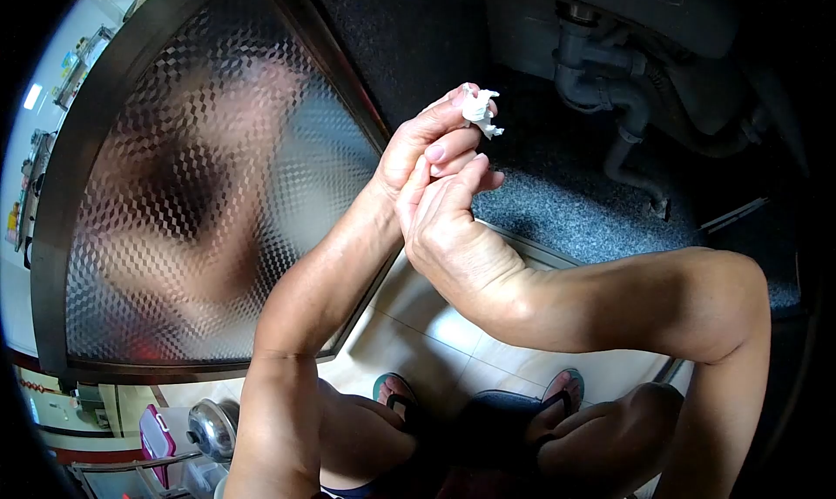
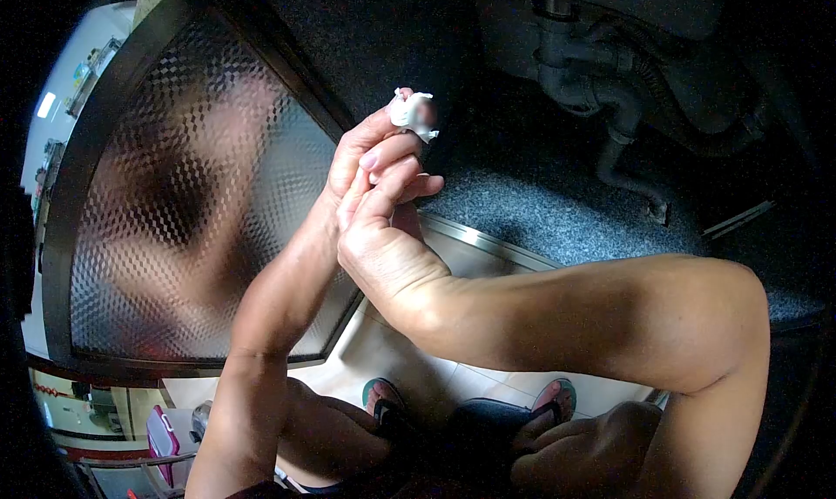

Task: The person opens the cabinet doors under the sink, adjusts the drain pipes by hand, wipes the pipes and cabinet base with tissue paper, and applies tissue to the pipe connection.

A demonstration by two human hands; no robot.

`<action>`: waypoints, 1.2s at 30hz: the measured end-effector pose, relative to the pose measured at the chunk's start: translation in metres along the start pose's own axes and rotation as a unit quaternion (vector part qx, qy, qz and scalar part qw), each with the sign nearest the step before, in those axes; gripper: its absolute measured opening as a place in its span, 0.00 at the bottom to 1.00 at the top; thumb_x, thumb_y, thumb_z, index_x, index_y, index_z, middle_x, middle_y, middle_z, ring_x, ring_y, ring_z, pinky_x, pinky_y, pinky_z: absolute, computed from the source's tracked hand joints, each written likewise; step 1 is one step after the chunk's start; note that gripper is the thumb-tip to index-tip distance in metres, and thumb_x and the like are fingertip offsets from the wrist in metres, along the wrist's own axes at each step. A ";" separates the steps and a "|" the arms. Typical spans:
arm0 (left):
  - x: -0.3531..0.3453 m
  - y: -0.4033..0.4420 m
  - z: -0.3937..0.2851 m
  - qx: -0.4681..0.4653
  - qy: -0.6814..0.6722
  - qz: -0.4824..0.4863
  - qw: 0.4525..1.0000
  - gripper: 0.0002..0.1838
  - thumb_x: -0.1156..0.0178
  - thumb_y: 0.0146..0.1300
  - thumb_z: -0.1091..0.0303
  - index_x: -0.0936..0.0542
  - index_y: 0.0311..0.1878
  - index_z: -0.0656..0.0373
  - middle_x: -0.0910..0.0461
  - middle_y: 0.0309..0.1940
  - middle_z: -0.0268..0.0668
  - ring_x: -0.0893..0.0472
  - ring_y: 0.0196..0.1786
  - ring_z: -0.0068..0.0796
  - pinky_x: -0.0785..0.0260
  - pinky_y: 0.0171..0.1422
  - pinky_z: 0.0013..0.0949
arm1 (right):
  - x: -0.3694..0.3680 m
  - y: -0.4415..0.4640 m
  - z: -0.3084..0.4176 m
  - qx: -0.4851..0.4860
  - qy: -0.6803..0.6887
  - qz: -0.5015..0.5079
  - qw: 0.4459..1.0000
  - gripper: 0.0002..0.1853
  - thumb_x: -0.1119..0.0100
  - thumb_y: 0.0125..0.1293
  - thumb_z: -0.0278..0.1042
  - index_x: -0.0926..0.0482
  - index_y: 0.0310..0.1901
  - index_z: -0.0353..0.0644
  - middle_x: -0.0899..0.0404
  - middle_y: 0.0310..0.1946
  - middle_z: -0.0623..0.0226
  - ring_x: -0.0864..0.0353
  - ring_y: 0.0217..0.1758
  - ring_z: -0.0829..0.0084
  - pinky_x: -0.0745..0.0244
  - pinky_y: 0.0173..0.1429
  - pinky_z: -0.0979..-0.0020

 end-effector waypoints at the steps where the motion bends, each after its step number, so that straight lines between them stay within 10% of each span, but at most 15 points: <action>1: 0.002 0.000 0.000 0.005 0.011 -0.013 1.000 0.10 0.51 0.72 0.64 0.25 0.46 0.60 0.35 0.11 0.26 0.36 0.11 0.15 0.18 0.31 0.41 | 0.001 0.001 -0.001 0.001 -0.008 0.022 1.000 0.14 0.43 0.55 0.19 0.19 0.45 0.29 0.21 0.43 0.42 0.20 0.43 0.53 0.20 0.38 0.45; 4: 0.013 0.002 -0.007 -0.073 0.204 -0.111 0.970 0.07 0.45 0.68 0.68 0.25 0.46 0.58 0.29 0.16 0.26 0.32 0.15 0.14 0.33 0.19 0.21 | -0.007 -0.010 -0.006 -0.014 0.083 -0.022 0.996 0.22 0.53 0.66 0.37 0.24 0.53 0.27 0.20 0.25 0.56 0.18 0.30 0.63 0.22 0.43 0.54; 8: 0.046 0.010 -0.013 -0.122 0.285 -0.287 0.906 0.10 0.40 0.64 0.70 0.24 0.47 0.60 0.23 0.28 0.26 0.28 0.23 0.11 0.38 0.22 0.14 | -0.100 -0.039 0.009 -0.011 0.237 0.033 0.971 0.19 0.46 0.61 0.32 0.23 0.50 0.28 0.19 0.31 0.56 0.17 0.33 0.67 0.19 0.33 0.63; 12: 0.057 0.014 -0.017 -0.106 0.285 -0.293 0.907 0.12 0.38 0.63 0.69 0.23 0.49 0.61 0.22 0.30 0.27 0.28 0.24 0.11 0.39 0.24 0.14 | -0.253 -0.076 0.010 0.013 0.191 0.361 0.913 0.18 0.47 0.64 0.33 0.25 0.53 0.32 0.20 0.44 0.52 0.18 0.45 0.57 0.20 0.40 0.54; 14: 0.047 0.012 -0.018 -0.104 0.294 -0.291 0.904 0.13 0.37 0.63 0.69 0.23 0.49 0.62 0.22 0.30 0.27 0.28 0.25 0.11 0.39 0.24 0.14 | -0.321 -0.082 -0.008 -0.202 0.178 0.350 0.897 0.18 0.48 0.65 0.32 0.24 0.54 0.35 0.23 0.52 0.50 0.20 0.48 0.48 0.23 0.44 0.46; 18: 0.037 0.015 -0.015 -0.101 0.303 -0.258 0.912 0.13 0.38 0.63 0.69 0.23 0.49 0.62 0.22 0.30 0.28 0.28 0.25 0.11 0.38 0.24 0.14 | -0.335 -0.079 -0.027 -0.273 0.178 0.411 0.851 0.18 0.48 0.65 0.33 0.23 0.54 0.37 0.24 0.55 0.47 0.22 0.51 0.46 0.26 0.45 0.43; 25: 0.025 0.006 -0.021 -0.129 0.311 -0.229 0.913 0.12 0.38 0.64 0.69 0.23 0.48 0.62 0.22 0.30 0.28 0.27 0.25 0.12 0.37 0.24 0.15 | -0.322 -0.063 -0.030 -0.055 0.075 0.553 0.828 0.17 0.43 0.62 0.33 0.21 0.52 0.36 0.24 0.54 0.49 0.22 0.52 0.51 0.24 0.45 0.47; 36: 0.031 0.007 -0.018 -0.138 0.318 -0.254 0.903 0.11 0.37 0.63 0.68 0.23 0.47 0.61 0.22 0.30 0.28 0.27 0.25 0.12 0.38 0.24 0.14 | -0.335 -0.085 -0.014 -0.256 0.064 0.488 0.832 0.18 0.42 0.61 0.33 0.20 0.52 0.39 0.25 0.55 0.51 0.21 0.51 0.52 0.22 0.43 0.50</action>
Point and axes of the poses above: each hand's wrist, its own y-axis towards the middle knuckle, its own x-axis out of the back of the hand, z = x × y, the point moved 2 cm from there along y, towards the middle knuckle
